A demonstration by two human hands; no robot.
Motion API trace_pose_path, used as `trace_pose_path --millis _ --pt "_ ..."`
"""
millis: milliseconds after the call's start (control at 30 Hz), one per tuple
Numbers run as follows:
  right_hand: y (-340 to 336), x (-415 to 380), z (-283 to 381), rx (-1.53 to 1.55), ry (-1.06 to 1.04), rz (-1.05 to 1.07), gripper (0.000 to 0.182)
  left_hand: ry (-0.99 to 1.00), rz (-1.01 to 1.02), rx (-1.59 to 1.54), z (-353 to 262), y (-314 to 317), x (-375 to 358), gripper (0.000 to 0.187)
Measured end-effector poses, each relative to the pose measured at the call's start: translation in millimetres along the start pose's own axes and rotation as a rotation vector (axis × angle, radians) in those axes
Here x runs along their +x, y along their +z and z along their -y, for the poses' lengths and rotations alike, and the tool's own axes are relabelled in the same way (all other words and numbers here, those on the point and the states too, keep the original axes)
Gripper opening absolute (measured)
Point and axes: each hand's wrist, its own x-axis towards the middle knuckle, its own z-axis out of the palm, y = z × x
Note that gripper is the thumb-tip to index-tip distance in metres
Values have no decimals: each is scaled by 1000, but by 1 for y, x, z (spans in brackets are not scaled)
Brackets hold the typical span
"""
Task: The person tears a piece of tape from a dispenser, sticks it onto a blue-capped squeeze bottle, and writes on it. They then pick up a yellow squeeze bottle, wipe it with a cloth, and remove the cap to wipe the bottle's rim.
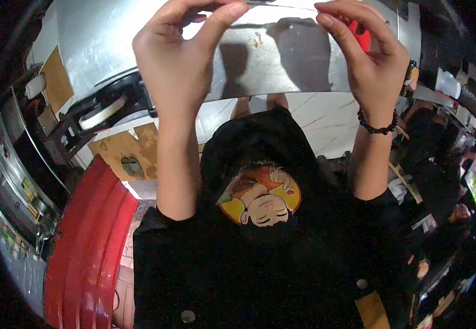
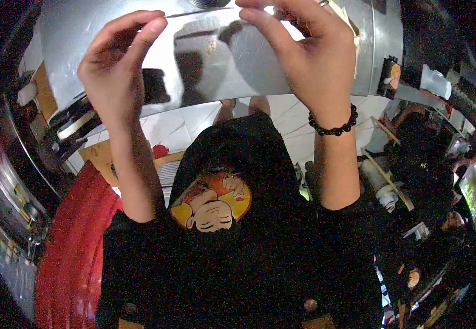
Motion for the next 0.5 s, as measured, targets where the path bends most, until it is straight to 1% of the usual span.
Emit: trace_pose_path --millis 33,67,100,167,233,300,367,400,467,500 --pt "4 0 -1 90 61 -26 15 -11 -7 8 1 2 2 11" --pt "8 1 -3 134 84 -52 15 20 -3 -21 2 3 3 11" --pt "11 1 -5 179 104 -79 15 8 -13 3 3 5 4 11" --pt "16 1 -15 180 75 -139 13 -12 -34 54 4 8 5 12" --pt "19 2 -28 26 -84 -194 12 77 -34 59 10 13 7 11" --pt "20 6 -30 20 -77 -219 11 154 -41 69 12 18 10 10" --pt "21 6 -20 170 98 -206 11 208 -59 88 13 20 14 10" --pt "24 9 -20 170 72 -212 11 224 -34 75 13 19 17 10" --pt "27 11 -21 171 26 -225 12 152 -33 150 -3 23 15 14" --pt "27 12 -20 180 27 -215 12 137 -22 135 -3 23 15 14"
